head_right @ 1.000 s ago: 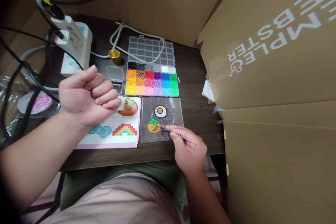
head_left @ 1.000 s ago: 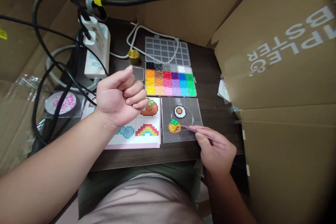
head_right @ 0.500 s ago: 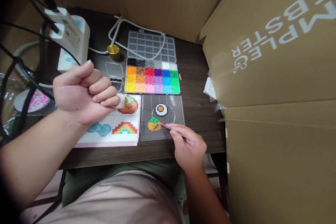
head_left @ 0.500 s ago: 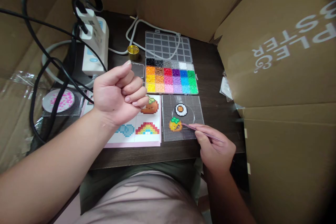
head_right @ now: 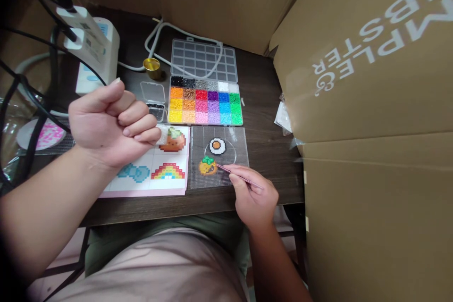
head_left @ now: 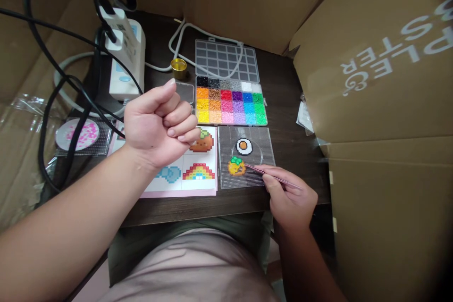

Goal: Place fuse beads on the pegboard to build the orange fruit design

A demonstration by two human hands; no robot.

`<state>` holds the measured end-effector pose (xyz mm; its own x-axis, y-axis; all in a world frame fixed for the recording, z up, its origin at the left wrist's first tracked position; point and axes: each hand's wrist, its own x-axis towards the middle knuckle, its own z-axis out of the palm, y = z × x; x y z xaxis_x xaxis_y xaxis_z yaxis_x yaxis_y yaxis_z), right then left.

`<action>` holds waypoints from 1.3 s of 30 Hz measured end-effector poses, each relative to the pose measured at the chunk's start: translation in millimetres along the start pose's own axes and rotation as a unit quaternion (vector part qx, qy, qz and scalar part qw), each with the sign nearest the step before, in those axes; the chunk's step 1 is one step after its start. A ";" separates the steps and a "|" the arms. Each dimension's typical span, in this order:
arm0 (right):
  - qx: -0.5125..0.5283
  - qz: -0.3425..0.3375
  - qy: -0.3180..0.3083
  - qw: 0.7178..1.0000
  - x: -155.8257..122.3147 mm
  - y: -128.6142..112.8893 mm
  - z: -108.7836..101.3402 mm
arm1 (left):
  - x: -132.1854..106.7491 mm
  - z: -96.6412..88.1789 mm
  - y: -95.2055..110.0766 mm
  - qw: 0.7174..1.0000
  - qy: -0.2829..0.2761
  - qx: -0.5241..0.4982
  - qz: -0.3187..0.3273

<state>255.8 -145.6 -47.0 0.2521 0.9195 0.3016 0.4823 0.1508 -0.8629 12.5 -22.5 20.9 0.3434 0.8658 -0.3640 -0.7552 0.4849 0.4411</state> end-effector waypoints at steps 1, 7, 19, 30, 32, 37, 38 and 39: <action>-0.002 0.001 0.001 1.000 0.1 -0.2 0.2 | 0.1 -0.1 0.0 1.000 -0.009 0.004 0.002; -0.019 0.007 0.002 1.000 0.7 -0.1 -0.3 | 0.9 -0.4 -0.1 1.000 0.005 0.010 0.000; -0.021 0.005 0.002 1.000 1.8 -2.8 0.3 | -1.0 1.2 -0.6 1.000 0.012 0.006 0.000; -0.023 0.007 0.005 1.000 1.4 -2.2 0.4 | -1.6 1.5 -0.8 1.000 -0.010 0.021 0.008; -0.024 0.007 0.006 1.000 1.9 -2.0 0.2 | -1.0 0.7 -0.5 0.999 -0.027 0.028 0.009; -0.016 0.012 0.013 1.000 0.5 -2.1 1.2 | 0.3 -0.9 0.1 0.999 -0.048 0.021 0.002; -0.010 0.011 0.019 1.000 -0.4 -3.4 1.8 | 0.5 -1.1 0.2 0.999 -0.050 0.019 0.002; -0.003 0.011 0.028 1.000 -1.0 -5.5 2.4 | 0.6 -1.2 0.4 0.999 -0.051 0.018 0.003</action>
<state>250.9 -146.5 -43.5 0.3088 0.9009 0.3051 0.4811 0.1288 -0.8672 11.7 -22.0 19.8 0.3962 0.8754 -0.2770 -0.7368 0.4831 0.4731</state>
